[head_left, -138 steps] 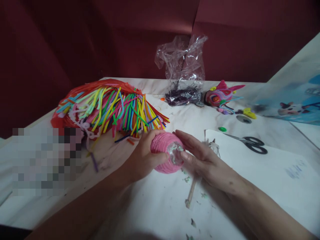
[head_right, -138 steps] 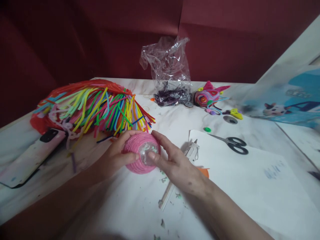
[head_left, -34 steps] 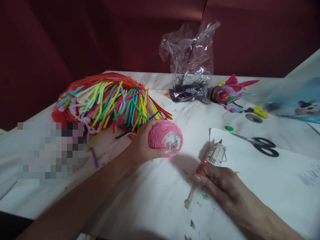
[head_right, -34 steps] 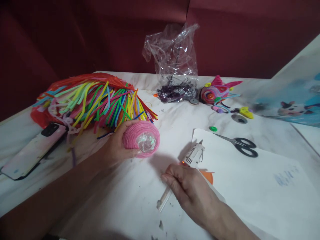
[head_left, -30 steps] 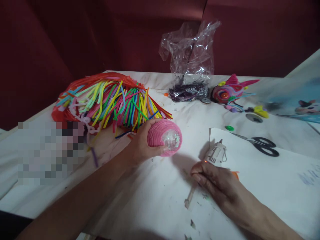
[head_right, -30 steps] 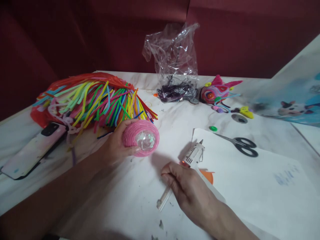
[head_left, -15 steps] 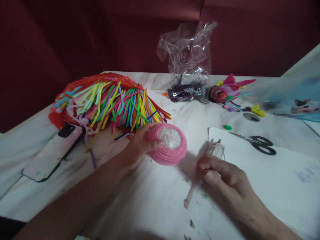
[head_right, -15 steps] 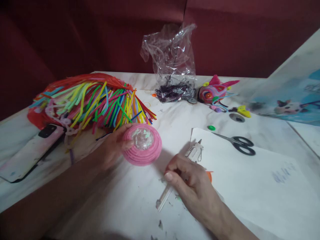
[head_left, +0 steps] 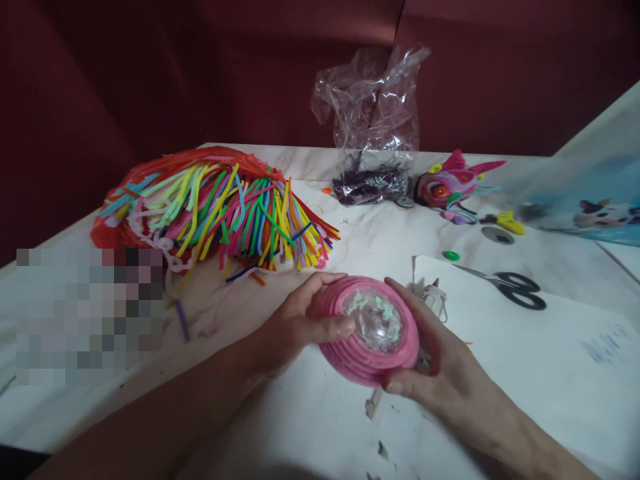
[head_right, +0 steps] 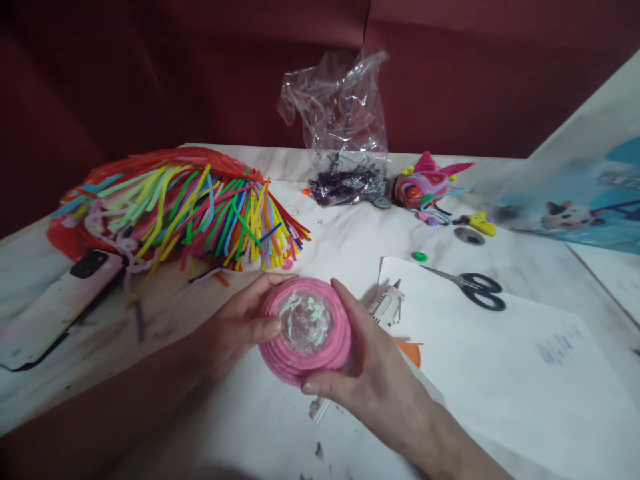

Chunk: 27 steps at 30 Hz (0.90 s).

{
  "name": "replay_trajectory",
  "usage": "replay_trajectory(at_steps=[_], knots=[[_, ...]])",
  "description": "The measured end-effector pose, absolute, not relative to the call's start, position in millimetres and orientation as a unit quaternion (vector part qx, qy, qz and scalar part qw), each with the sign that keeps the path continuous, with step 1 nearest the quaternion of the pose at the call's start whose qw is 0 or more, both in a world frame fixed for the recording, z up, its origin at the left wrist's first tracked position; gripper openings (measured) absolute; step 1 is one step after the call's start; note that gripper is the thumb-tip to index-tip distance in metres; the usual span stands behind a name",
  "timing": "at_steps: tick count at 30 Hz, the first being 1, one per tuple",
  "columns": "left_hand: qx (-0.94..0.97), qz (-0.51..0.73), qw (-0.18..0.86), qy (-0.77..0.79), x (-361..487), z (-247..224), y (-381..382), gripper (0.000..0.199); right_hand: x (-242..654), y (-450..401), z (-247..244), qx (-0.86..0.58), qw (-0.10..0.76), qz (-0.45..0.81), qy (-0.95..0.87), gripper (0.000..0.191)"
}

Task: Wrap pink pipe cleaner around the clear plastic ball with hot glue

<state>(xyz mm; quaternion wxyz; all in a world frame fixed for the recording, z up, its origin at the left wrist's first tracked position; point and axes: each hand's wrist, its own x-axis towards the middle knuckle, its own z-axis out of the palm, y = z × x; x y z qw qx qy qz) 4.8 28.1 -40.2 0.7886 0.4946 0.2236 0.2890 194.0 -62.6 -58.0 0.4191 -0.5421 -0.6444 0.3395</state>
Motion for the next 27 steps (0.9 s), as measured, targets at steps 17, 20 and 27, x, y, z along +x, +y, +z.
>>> replay_trajectory(at_steps=[17, 20, 27], knots=[[0.550, 0.315, 0.734, 0.246, 3.3, -43.7, 34.0, 0.048, 195.5, -58.3, -62.9, -0.509, 0.421, 0.321, -0.679, 0.085], [0.559, 0.324, 0.723, 0.245, 2.0, -45.7, 36.3, 0.053, 195.6, -58.0, -63.0, -0.522, 0.422, 0.301, -0.678, 0.086], [0.621, 0.274, 0.710, 0.186, -1.3, -42.3, 35.3, 0.094, 194.4, -55.8, -63.5, -0.529, 0.418, 0.275, -0.686, 0.088]])
